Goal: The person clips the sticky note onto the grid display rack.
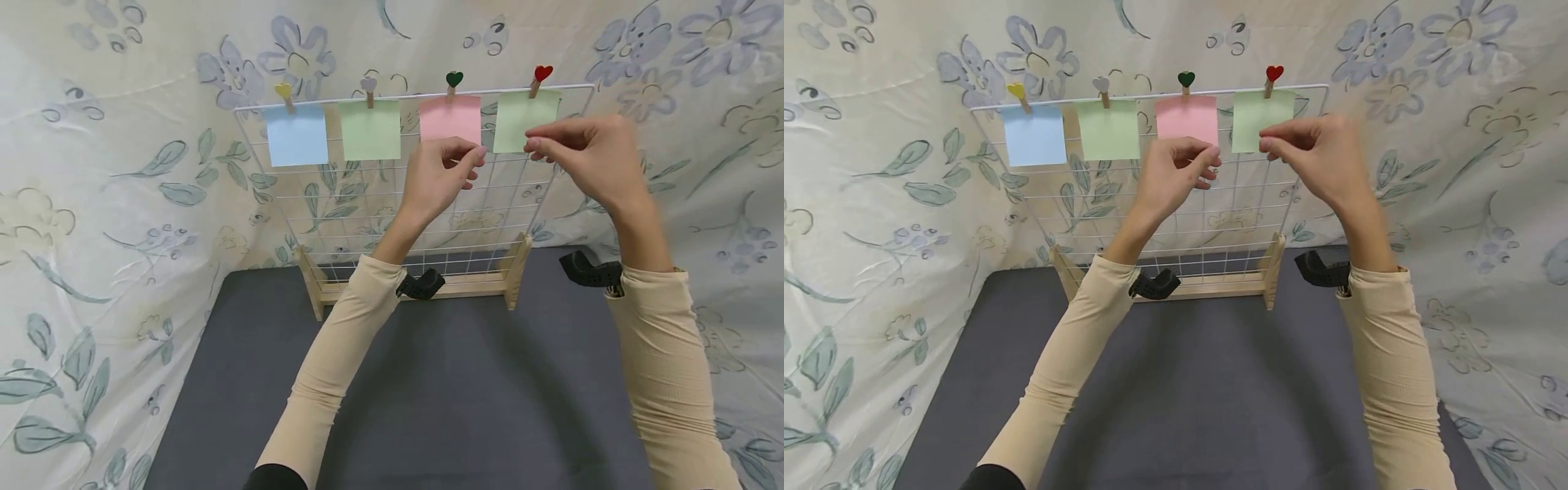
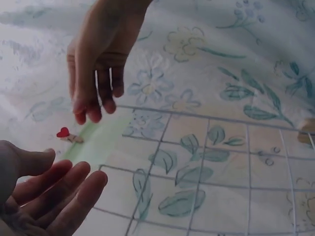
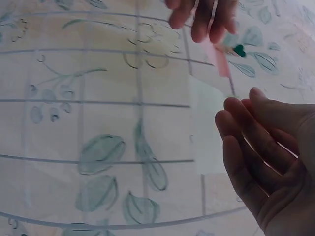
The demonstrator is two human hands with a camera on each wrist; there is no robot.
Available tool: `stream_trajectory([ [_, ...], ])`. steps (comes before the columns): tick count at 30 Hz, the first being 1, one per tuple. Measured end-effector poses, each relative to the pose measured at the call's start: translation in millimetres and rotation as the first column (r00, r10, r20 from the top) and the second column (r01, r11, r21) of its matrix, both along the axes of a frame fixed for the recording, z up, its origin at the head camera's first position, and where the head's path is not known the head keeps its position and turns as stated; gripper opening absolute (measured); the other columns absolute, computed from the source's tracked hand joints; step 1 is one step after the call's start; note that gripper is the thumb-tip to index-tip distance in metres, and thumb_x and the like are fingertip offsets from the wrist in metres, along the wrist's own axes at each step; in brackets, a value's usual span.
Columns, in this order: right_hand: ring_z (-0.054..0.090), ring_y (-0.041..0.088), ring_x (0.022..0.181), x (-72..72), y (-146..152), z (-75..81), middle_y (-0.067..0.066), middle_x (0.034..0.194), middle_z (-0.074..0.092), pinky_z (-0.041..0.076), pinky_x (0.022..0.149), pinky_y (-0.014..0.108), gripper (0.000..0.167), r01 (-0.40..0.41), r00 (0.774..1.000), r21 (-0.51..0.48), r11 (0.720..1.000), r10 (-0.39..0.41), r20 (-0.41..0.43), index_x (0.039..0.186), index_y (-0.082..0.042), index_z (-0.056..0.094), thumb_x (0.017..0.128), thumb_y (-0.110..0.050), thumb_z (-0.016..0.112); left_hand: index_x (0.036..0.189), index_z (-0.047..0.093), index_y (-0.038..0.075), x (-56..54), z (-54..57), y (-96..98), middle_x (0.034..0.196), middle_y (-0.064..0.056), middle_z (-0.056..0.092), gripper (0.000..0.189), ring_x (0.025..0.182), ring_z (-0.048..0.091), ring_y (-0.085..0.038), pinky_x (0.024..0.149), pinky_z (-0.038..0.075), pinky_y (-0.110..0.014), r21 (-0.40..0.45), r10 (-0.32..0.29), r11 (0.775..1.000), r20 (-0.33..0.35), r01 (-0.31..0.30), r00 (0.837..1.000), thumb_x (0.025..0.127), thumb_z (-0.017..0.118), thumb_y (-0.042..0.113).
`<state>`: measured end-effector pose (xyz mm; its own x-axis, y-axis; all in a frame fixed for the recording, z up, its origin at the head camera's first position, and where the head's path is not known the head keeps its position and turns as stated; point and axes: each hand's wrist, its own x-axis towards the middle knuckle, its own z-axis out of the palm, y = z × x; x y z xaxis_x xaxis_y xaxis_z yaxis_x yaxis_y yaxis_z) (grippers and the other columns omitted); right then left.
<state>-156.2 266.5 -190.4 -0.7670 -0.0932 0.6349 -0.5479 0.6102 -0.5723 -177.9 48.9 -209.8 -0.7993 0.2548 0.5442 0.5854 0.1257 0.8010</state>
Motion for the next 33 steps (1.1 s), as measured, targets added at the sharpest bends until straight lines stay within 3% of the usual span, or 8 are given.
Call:
stream_trajectory([
  [2,0.062,-0.005,0.069,2.5,-2.3,-11.1,-0.015,0.081,0.071,0.045,0.063,0.011,0.021,-0.005,1.000,0.050,0.999,0.005,-0.008,0.105,0.000,0.076,0.089,-0.013,0.074,0.103,0.073,-0.004,3.2,-7.1,-4.3,0.087,-0.013,0.070,0.018,0.070,0.067,-0.020,0.065,0.057,-0.024,-0.011,-0.022,1.000,0.014,0.022,1.000,0.096,0.064,0.010],
  [7,0.062,-0.010,0.073,5.4,-4.2,-35.3,0.016,0.095,0.074,0.046,0.066,0.009,0.021,-0.038,0.999,0.092,0.995,0.035,0.031,0.107,0.001,0.075,0.090,-0.010,0.072,0.106,0.072,-0.003,9.0,-23.8,-13.5,0.091,-0.012,0.071,0.020,0.073,0.067,-0.016,0.067,0.057,-0.025,-0.075,-0.054,0.996,0.014,0.055,0.998,0.096,0.064,0.012],
  [15,0.060,-0.012,0.073,5.4,-2.4,-68.9,0.018,0.097,0.073,0.047,0.066,0.008,0.022,-0.088,0.993,0.108,0.990,0.079,0.091,0.108,0.003,0.074,0.090,-0.009,0.072,0.119,0.069,0.005,14.5,-50.7,-27.5,0.109,-0.007,0.071,0.031,0.092,0.066,-0.014,0.080,0.053,-0.026,-0.220,-0.034,0.975,-0.005,0.032,0.999,0.094,0.068,0.023],
  [18,0.068,0.006,0.076,5.8,-3.3,-83.6,0.017,0.099,0.073,0.046,0.068,0.007,0.022,-0.092,0.991,0.134,0.987,0.077,0.110,0.110,0.002,0.073,0.090,-0.010,0.071,0.127,0.064,0.007,16.5,-66.5,-32.6,0.114,-0.008,0.069,0.039,0.101,0.064,-0.017,0.086,0.053,-0.031,-0.258,-0.030,0.966,-0.010,0.026,1.000,0.094,0.069,0.025],
  [22,0.069,0.033,0.087,5.9,-4.4,-108.5,0.018,0.106,0.071,0.054,0.076,0.025,0.028,-0.085,0.989,0.186,0.979,0.059,0.137,0.114,0.001,0.071,0.091,-0.013,0.071,0.140,0.053,0.010,20.1,-91.2,-38.2,0.131,-0.008,0.061,0.054,0.118,0.057,-0.020,0.098,0.048,-0.034,-0.367,-0.018,0.930,0.000,0.017,1.000,0.093,0.069,0.032],
  [26,0.065,0.039,0.101,7.5,-4.9,-129.0,0.023,0.115,0.067,0.053,0.083,0.052,0.037,-0.101,0.978,0.180,0.978,0.065,0.197,0.123,0.003,0.065,0.091,-0.014,0.072,0.148,0.043,0.013,22.5,-110.5,-42.3,0.145,-0.007,0.049,0.064,0.133,0.046,-0.020,0.108,0.040,-0.036,-0.452,-0.020,0.892,0.017,0.026,1.000,0.093,0.068,0.036],
  [33,0.061,0.039,0.110,10.4,-8.3,-149.0,0.024,0.125,0.062,0.050,0.088,0.054,0.050,-0.112,0.961,0.174,0.978,0.062,0.271,0.135,0.002,0.056,0.091,-0.017,0.071,0.149,0.040,0.013,24.7,-131.0,-48.4,0.151,-0.007,0.042,0.069,0.140,0.037,-0.022,0.114,0.032,-0.042,-0.489,-0.017,0.872,-0.013,0.009,1.000,0.092,0.069,0.038],
])
